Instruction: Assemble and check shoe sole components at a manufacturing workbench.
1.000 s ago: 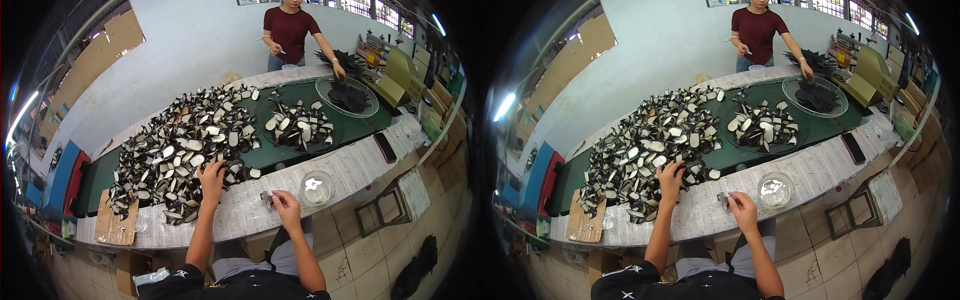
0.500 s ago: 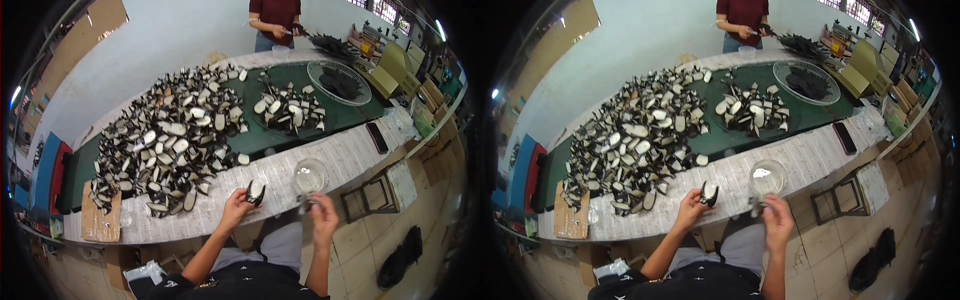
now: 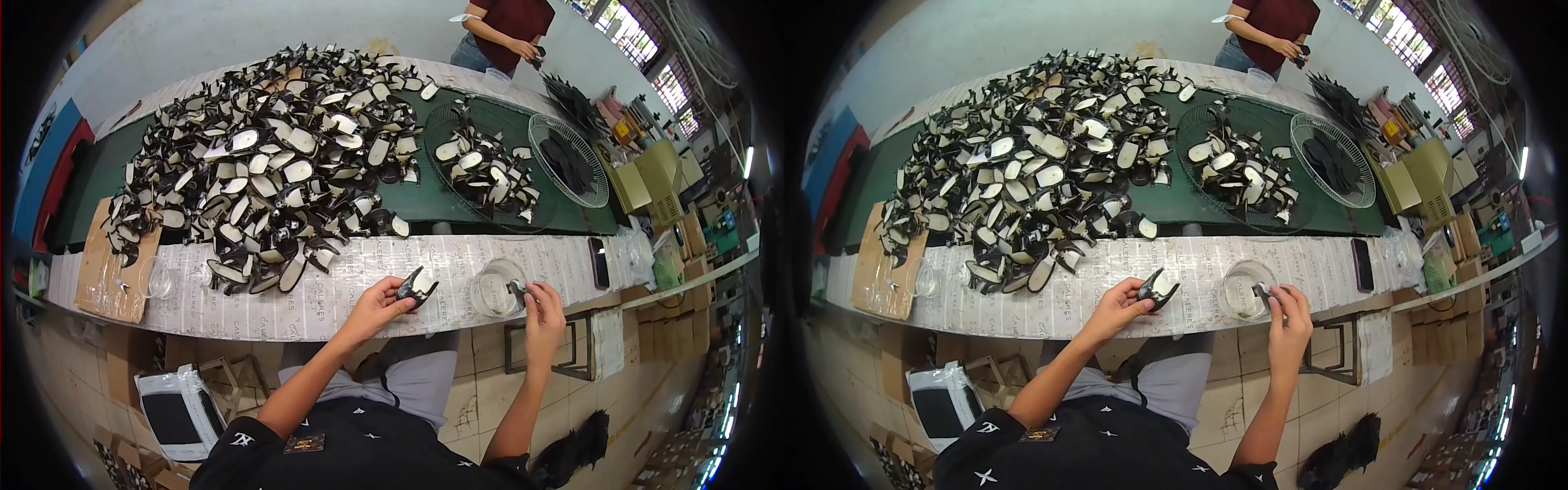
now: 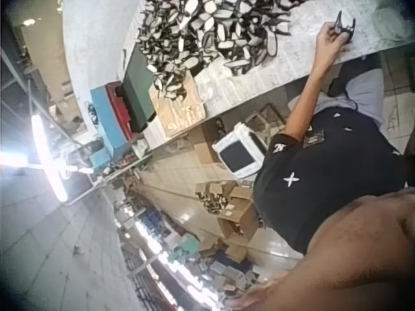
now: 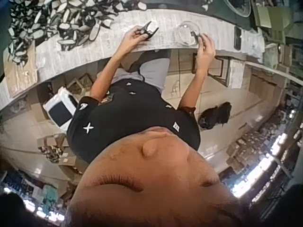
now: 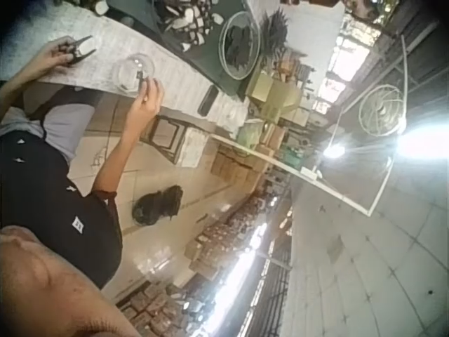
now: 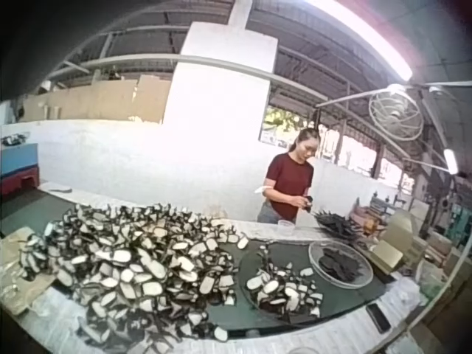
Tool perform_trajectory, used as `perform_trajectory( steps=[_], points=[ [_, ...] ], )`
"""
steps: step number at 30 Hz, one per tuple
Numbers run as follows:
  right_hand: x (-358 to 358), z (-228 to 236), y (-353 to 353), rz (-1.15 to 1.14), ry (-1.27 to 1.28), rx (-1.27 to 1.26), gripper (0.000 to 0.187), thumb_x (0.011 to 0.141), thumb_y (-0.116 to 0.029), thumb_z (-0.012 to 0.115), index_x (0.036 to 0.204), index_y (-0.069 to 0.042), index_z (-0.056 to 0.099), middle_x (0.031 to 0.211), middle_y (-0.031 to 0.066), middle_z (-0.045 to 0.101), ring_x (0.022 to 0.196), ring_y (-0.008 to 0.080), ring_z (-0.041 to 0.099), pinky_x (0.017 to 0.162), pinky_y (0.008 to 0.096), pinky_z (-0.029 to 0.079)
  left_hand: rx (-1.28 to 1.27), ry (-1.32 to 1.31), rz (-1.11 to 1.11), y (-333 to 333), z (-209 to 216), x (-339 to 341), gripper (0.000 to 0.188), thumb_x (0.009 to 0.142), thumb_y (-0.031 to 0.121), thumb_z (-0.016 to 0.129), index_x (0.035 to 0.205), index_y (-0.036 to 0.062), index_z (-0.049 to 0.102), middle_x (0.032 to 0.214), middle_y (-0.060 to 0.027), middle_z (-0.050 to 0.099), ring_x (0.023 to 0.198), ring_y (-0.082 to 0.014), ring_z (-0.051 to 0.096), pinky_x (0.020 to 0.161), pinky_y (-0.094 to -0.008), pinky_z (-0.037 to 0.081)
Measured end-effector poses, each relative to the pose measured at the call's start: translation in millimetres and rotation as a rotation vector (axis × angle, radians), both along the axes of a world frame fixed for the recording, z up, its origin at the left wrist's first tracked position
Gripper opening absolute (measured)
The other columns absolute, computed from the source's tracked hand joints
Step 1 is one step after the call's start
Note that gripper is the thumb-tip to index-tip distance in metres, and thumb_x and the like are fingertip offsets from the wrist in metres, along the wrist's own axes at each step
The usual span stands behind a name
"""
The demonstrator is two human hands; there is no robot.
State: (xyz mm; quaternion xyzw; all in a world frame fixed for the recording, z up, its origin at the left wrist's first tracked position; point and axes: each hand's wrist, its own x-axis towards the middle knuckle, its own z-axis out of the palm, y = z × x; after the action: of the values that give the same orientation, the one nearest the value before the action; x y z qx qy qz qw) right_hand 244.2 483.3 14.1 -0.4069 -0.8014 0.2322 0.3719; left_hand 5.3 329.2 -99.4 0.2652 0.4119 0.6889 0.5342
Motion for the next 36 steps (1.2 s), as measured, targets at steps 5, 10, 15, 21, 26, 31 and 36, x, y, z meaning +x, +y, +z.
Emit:
perform_trajectory(
  steps=[5, 10, 15, 21, 26, 31, 36],
  points=[
    [-3, -8, 11, 0.053, -0.119, 0.084, 0.016, 0.092, -0.006, 0.061, 0.106, -0.001, 0.068, 0.111, 0.0128, 0.062, 0.093, 0.0273, 0.063, 0.081, 0.0342, 0.051, 0.03, -0.025, -0.019, 1, 1, 2, 0.028, 0.094, 0.006, 0.064, 0.118, -0.0023, 0.052, 0.106, -0.0079, 0.065, 0.094, -0.0129, 0.065, 0.085, -0.0273, 0.053],
    [-2, -16, 15, 0.087, -0.15, 0.097, 0.016, 0.09, -0.003, 0.062, 0.104, 0.001, 0.068, 0.109, 0.013, 0.064, 0.093, 0.0271, 0.064, 0.081, 0.034, 0.051, 0.041, -0.046, -0.008, 2, -1, 3, 0.028, 0.094, 0.006, 0.064, 0.118, -0.002, 0.052, 0.106, -0.0076, 0.065, 0.094, -0.0128, 0.064, 0.085, -0.0272, 0.053],
    [-2, -13, 13, 0.126, -0.19, 0.065, 0.016, 0.09, -0.002, 0.062, 0.104, 0.001, 0.068, 0.109, 0.013, 0.064, 0.093, 0.027, 0.064, 0.081, 0.0339, 0.051, 0.051, -0.016, -0.018, 2, -2, 1, 0.028, 0.094, 0.007, 0.064, 0.118, -0.0019, 0.052, 0.107, -0.0077, 0.065, 0.094, -0.0129, 0.064, 0.085, -0.027, 0.053],
    [1, -10, 12, 0.136, -0.178, 0.071, 0.015, 0.09, -0.002, 0.062, 0.104, 0.001, 0.067, 0.109, 0.0129, 0.064, 0.092, 0.0269, 0.064, 0.081, 0.0334, 0.051, 0.05, -0.029, -0.002, 2, -2, 1, 0.028, 0.094, 0.008, 0.064, 0.118, -0.0015, 0.052, 0.106, -0.0078, 0.065, 0.094, -0.0133, 0.065, 0.084, -0.0266, 0.053],
    [4, -14, 14, 0.146, -0.19, 0.104, 0.015, 0.09, -0.003, 0.062, 0.103, 0.001, 0.067, 0.109, 0.0128, 0.064, 0.092, 0.0269, 0.064, 0.08, 0.0331, 0.051, 0.051, -0.033, 0.003, 2, -2, 2, 0.027, 0.094, 0.008, 0.064, 0.117, -0.0015, 0.052, 0.106, -0.0082, 0.065, 0.093, -0.0138, 0.065, 0.084, -0.027, 0.053],
    [4, -15, 14, 0.148, -0.206, 0.084, 0.015, 0.09, -0.003, 0.062, 0.104, 0.001, 0.067, 0.11, 0.0128, 0.064, 0.092, 0.0262, 0.064, 0.079, 0.0324, 0.051, 0.042, -0.037, 0.004, 1, 0, 1, 0.027, 0.095, 0.009, 0.064, 0.117, -0.0013, 0.052, 0.106, -0.0084, 0.065, 0.093, -0.0142, 0.065, 0.085, -0.0277, 0.053],
    [9, -5, 12, 0.094, -0.105, 0.01, 0.016, 0.092, -0.005, 0.062, 0.105, 0.0, 0.068, 0.111, 0.0116, 0.063, 0.093, 0.0222, 0.063, 0.078, 0.0308, 0.051, 0.05, -0.034, 0.013, 1, -1, 2, 0.028, 0.095, 0.009, 0.063, 0.118, -0.0014, 0.052, 0.106, -0.0083, 0.065, 0.093, -0.0141, 0.065, 0.084, -0.0277, 0.053]
  ],
)
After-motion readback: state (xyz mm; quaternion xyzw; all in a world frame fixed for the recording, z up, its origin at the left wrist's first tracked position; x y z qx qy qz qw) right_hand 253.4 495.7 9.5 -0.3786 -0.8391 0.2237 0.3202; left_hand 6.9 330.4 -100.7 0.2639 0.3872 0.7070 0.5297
